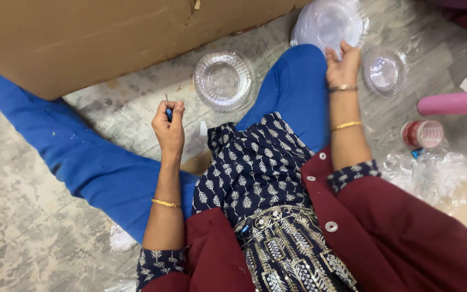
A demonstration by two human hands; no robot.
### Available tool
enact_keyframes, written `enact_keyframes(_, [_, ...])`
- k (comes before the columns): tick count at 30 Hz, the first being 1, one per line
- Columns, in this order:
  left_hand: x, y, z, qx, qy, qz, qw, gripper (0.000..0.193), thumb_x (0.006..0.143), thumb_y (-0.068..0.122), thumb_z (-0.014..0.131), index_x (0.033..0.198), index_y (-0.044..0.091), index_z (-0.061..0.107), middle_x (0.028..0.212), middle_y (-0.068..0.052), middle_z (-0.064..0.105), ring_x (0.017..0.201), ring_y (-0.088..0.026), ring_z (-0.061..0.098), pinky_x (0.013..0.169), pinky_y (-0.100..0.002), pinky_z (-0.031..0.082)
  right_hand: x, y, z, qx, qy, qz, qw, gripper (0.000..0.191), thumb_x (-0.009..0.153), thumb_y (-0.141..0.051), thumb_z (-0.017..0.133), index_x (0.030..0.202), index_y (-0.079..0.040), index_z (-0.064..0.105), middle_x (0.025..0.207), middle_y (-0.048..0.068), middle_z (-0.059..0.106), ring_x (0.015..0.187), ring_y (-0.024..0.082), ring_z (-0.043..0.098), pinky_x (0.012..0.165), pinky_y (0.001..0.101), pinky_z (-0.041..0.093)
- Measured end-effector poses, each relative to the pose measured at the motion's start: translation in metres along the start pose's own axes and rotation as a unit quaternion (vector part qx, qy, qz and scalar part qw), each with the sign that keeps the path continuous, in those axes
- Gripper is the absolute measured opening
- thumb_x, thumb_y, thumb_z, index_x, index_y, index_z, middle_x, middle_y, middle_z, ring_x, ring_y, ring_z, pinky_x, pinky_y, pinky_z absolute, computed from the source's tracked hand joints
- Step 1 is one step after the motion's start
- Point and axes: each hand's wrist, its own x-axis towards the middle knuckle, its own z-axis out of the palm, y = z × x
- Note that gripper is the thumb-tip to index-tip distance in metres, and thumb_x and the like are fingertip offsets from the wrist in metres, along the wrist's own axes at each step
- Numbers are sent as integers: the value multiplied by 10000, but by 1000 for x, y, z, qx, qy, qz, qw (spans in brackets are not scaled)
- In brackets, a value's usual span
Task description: The person sits on the floor and assembles clear plastic plates by pressing smaller circular inserts into larger plates. They handle the plates one at a time, rotate them to align the parts, and place the assembled plates into a cardboard box.
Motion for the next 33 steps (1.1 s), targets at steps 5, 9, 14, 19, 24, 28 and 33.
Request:
enact_keyframes(5, [-3, 0, -5, 16, 9, -7, 1000, 247, 1015, 199, 711, 866, 21, 625, 703, 54, 505, 648, -35, 384, 569, -236, 324, -27, 16, 3, -167, 47, -355, 919, 637, 873, 87, 684, 1412, -70, 384, 1434, 57, 386, 1428, 269, 333, 1205, 418, 263])
enact_keyframes(9, [-3, -1, -4, 2, 8, 8, 1000, 249, 1012, 206, 708, 863, 25, 626, 723, 64, 538, 661, -30, 401, 579, -234, 347, -70, 26, 30, -263, -48, -473, 839, 578, 917, 89, 684, 1436, -40, 467, 1467, 95, 473, 1446, 266, 376, 1257, 399, 244])
enact_keyframes(14, [-2, -3, -2, 7, -4, 1, 1000, 249, 1017, 210, 700, 872, 22, 624, 711, 63, 510, 658, -35, 399, 579, -239, 342, -129, 77, 52, -380, -359, -231, 821, 203, 992, -66, 675, 1189, -74, 629, 1152, 21, 640, 1043, 132, 606, 945, 304, 535])
enact_keyframes(19, [-2, -3, -5, 26, -1, 8, 1000, 242, 1014, 207, 697, 873, 24, 626, 711, 62, 515, 662, -35, 401, 576, -237, 347, -168, 143, 83, -601, -502, -324, 531, 560, 920, -333, 776, 1369, -76, 564, 1352, 173, 572, 1285, 379, 519, 1116, 477, 439])
enact_keyframes(24, [-2, -5, -6, 16, 8, -8, 1000, 241, 1021, 197, 700, 872, 22, 626, 721, 57, 503, 667, -41, 384, 576, -239, 330, -185, 173, 104, -788, -442, -286, 319, 1170, 619, -543, 911, 1523, -136, 291, 1535, 213, 322, 1434, 448, 269, 1081, 735, 242])
enact_keyframes(28, [1, -10, 0, -11, -10, -13, 1000, 212, 1014, 184, 700, 893, 22, 638, 752, 66, 558, 682, -27, 423, 595, -227, 364, -180, 182, 94, -840, -456, -164, 246, 1353, 531, -585, 956, 1583, -232, 182, 1621, 194, 205, 1476, 473, 183, 1021, 736, 264])
enact_keyframes(33, [2, -14, 5, 3, -21, 9, 1000, 200, 1019, 182, 693, 918, 18, 642, 735, 66, 548, 681, -26, 434, 592, -230, 377, -167, 195, 72, -791, -500, -188, 297, 1326, 531, -551, 907, 1632, -219, 247, 1573, 199, 346, 1455, 445, 344, 1093, 662, 405])
